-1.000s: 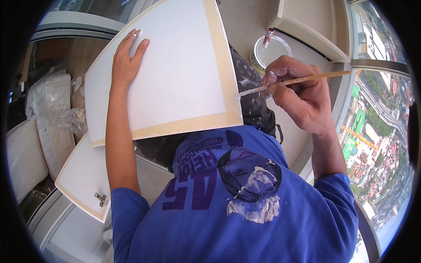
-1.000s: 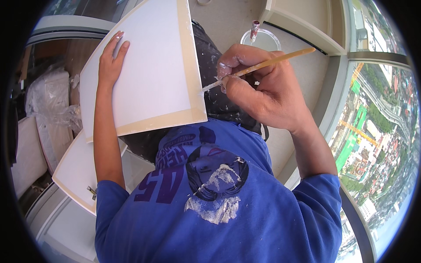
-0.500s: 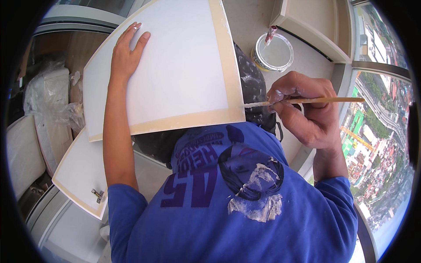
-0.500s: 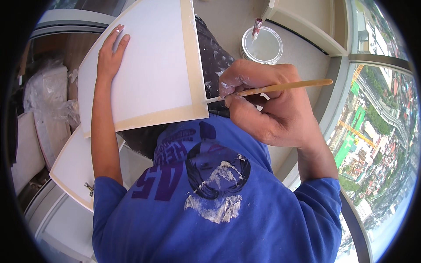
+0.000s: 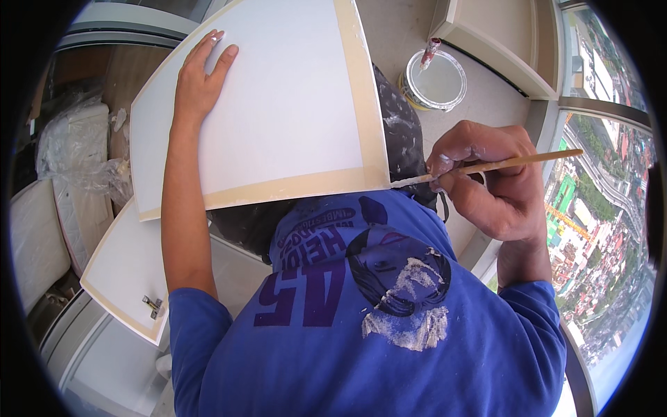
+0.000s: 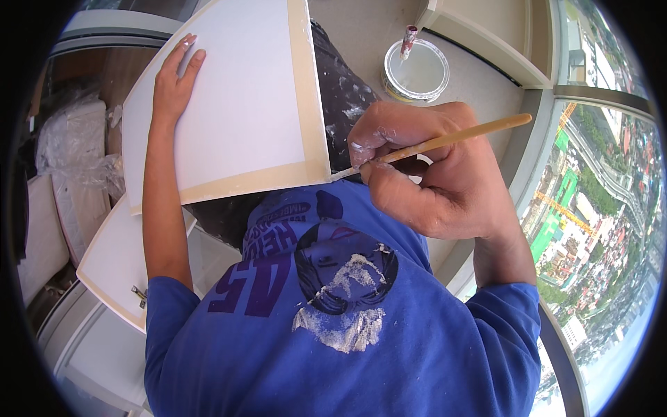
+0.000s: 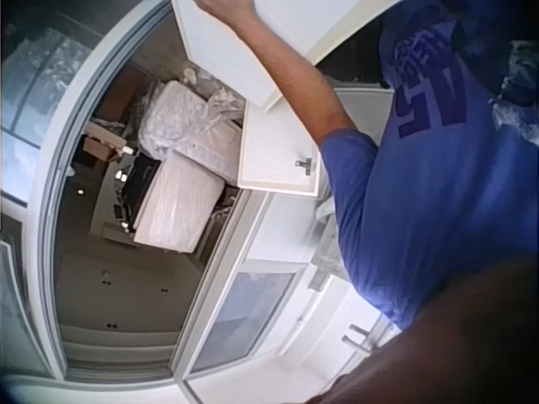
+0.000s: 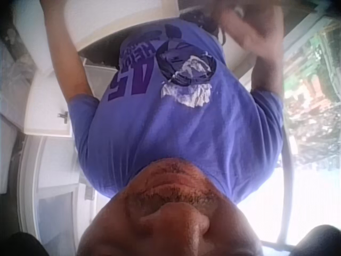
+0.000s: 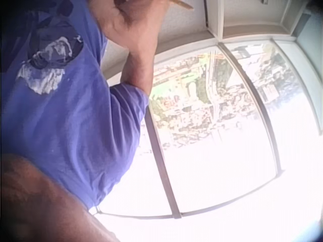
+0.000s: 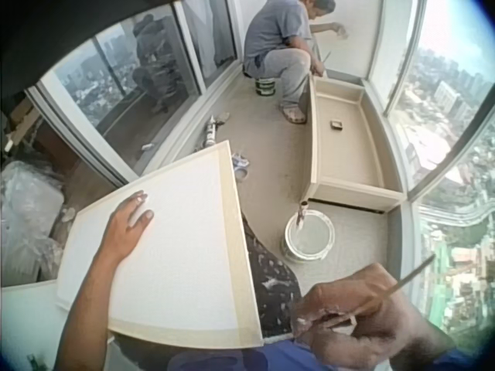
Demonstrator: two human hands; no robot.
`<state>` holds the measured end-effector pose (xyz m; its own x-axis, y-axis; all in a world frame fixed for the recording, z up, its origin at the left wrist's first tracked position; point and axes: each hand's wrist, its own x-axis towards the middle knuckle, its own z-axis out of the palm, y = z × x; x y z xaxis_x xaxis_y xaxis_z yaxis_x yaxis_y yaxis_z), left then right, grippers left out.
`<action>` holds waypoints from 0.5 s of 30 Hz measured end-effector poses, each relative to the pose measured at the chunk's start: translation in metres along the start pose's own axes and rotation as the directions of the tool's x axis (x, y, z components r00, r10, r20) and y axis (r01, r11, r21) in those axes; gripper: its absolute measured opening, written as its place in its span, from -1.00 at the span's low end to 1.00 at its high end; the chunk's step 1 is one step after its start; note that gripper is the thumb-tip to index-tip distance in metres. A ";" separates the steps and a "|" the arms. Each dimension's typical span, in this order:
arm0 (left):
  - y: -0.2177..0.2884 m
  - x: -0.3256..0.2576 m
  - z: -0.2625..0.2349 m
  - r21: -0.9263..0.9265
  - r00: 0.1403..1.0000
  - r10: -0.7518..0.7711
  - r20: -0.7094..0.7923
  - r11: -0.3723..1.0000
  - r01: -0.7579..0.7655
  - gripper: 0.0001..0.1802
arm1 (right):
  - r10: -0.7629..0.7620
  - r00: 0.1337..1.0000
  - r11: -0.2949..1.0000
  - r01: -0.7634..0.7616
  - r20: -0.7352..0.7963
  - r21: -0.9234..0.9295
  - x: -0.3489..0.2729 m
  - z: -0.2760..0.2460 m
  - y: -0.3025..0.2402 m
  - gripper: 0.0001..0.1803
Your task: The person paints the edge of a white cabinet door using a paint brush. They dip the brush into a small container of white paint and apply it to the border of the door, moving the door to reach different sides.
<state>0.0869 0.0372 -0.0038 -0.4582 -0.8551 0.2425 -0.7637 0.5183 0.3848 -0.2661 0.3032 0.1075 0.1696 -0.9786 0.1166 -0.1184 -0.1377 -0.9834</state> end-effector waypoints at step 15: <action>-0.003 -0.001 0.002 0.028 1.000 -0.001 -0.005 1.000 0.002 -0.34 | -0.017 0.998 0.996 0.012 -0.054 -0.089 0.004 0.007 0.000 -0.88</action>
<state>0.0884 0.0364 -0.0067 -0.4549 -0.8559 0.2460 -0.7769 0.5165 0.3601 -0.2588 0.3005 0.1068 0.1184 -0.9829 0.1408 -0.2029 -0.1627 -0.9656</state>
